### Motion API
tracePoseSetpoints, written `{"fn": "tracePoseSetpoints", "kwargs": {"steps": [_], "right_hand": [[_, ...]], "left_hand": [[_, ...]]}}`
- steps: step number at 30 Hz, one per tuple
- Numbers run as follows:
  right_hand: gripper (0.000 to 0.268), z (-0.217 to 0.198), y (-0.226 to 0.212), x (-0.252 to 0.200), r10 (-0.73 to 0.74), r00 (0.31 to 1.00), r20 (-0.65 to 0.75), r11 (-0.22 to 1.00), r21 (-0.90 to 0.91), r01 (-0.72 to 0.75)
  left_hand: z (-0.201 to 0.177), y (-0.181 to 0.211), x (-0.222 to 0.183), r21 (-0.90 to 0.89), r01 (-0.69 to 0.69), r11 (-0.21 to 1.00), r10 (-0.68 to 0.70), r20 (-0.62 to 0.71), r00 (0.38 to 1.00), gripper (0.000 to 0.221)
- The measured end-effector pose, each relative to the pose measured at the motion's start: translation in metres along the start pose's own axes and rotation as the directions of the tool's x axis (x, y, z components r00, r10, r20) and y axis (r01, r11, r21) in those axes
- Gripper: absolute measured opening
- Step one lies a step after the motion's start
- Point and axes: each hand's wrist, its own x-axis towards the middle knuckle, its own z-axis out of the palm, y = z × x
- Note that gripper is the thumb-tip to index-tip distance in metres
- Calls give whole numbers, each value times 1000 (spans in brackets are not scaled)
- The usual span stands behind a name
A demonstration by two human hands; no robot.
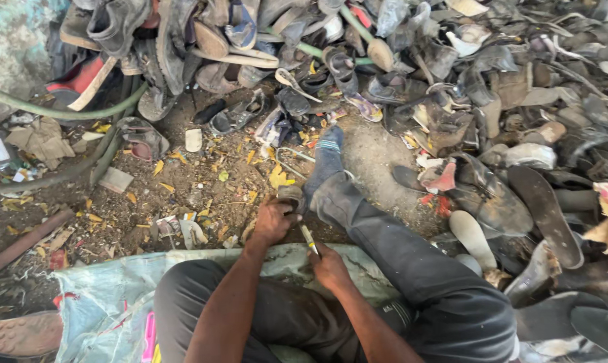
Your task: The person sorts through a large pile of shoes and sandals, using a knife to trim or scrape materials from some items.
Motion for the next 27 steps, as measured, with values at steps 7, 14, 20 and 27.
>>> {"fn": "tracePoseSetpoints", "kwargs": {"steps": [7,14,20,27], "right_hand": [[27,4,-24,-3,152,983,103,983,86,-161],[28,5,-25,-19,19,998,55,997,74,-23],[30,17,-19,-15,-51,999,19,994,-100,52],[26,26,-24,-22,-32,999,38,986,-160,38]], "left_hand": [[5,-11,3,-82,97,992,-96,15,995,41],[1,-12,4,-186,87,979,-102,-71,992,44],[-11,-3,0,-245,216,945,-217,23,976,44],[-21,-1,3,-276,363,890,-324,179,929,37]]}}
